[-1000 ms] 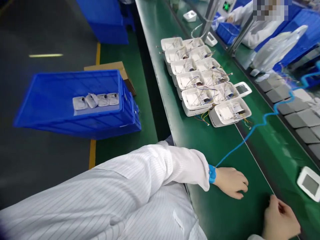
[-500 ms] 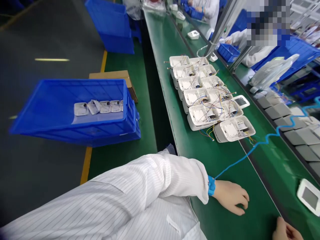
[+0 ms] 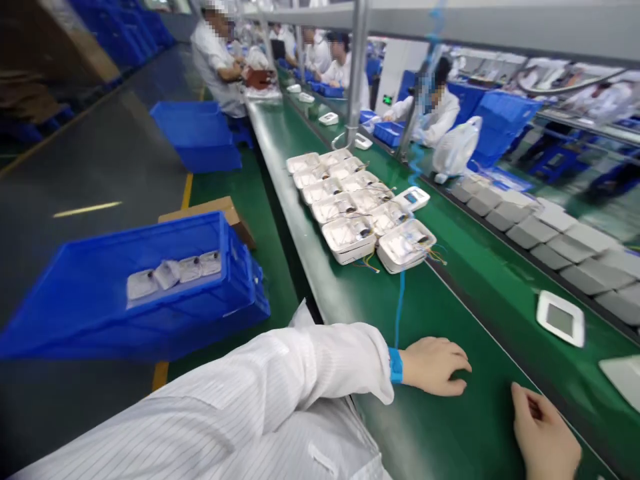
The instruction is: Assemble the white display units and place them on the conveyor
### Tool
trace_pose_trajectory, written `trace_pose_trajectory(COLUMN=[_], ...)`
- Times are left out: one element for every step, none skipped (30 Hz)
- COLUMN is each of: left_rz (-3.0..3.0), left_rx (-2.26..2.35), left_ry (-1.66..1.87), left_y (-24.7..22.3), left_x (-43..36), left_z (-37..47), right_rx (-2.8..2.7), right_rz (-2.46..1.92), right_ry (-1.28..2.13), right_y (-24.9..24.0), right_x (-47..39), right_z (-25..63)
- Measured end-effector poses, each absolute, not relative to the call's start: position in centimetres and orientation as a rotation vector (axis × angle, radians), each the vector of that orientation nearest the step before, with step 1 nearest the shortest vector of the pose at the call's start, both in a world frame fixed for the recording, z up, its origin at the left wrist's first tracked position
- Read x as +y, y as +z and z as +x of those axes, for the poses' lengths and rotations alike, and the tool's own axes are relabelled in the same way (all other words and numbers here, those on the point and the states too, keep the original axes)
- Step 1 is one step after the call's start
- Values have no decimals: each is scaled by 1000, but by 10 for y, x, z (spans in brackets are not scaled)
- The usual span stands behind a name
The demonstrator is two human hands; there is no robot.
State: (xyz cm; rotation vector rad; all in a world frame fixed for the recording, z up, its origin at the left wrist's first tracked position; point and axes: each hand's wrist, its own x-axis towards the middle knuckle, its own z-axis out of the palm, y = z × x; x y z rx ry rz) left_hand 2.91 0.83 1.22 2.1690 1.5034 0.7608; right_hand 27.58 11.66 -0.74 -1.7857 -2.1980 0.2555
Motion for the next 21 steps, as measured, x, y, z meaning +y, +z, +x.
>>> trace_pose_trajectory(left_rz=[2112,2061,2014,1961,1885,1777,1724,1686,1639,1588,1531,1477,1431,1393,1363,1338,1317,1299,1284,1271,1261], left_rx=[1476,1422,1342,1252,1168,1127,1109,1096,1093,1095,1096,1091,1082,1070,1056,1045,1040,1039,1042,1047,1051], left_ry=[821,872,915,953,1000,1063,1087,1102,1118,1132,1143,1152,1160,1168,1175,1182,1189,1195,1199,1202,1202], left_y=[12,11,12,13,15,16,16,17,16,15,14,12,11,10,10,11,11,12,13,15,16], left_x=[10,14,18,24,30,38,46,54,61,67,72,74,76,76,76,76,76,76,76,76,76], left_z=[30,31,33,34,36,39,41,44,46,48,49,49,47,45,41,37,33,29,25,22,19], right_rx=[-2078,-2021,-1995,-1967,-1957,-1963,-1975,-1986,-1986,-2001,-2010,-2009,-2014,-2021,-2034,-2056,-2085,-2113,-2142,-2166,-2181], right_rz=[-1906,-1932,-1905,-1873,-1842,-1814,-1795,-1774,-1756,-1726,-1701,-1698,-1692,-1689,-1685,-1672,-1658,-1649,-1644,-1647,-1660], right_ry=[342,431,467,476,481,471,440,398,343,289,248,222,203,191,183,176,172,173,183,197,214], right_y=[-1,4,8,10,12,12,11,10,10,9,8,8,8,8,10,11,13,16,18,21,23], right_x=[109,102,96,91,88,86,84,82,81,79,78,77,78,81,87,97,110,126,145,165,185], right_z=[267,259,251,244,238,234,231,228,227,227,226,225,223,220,216,210,202,194,185,177,169])
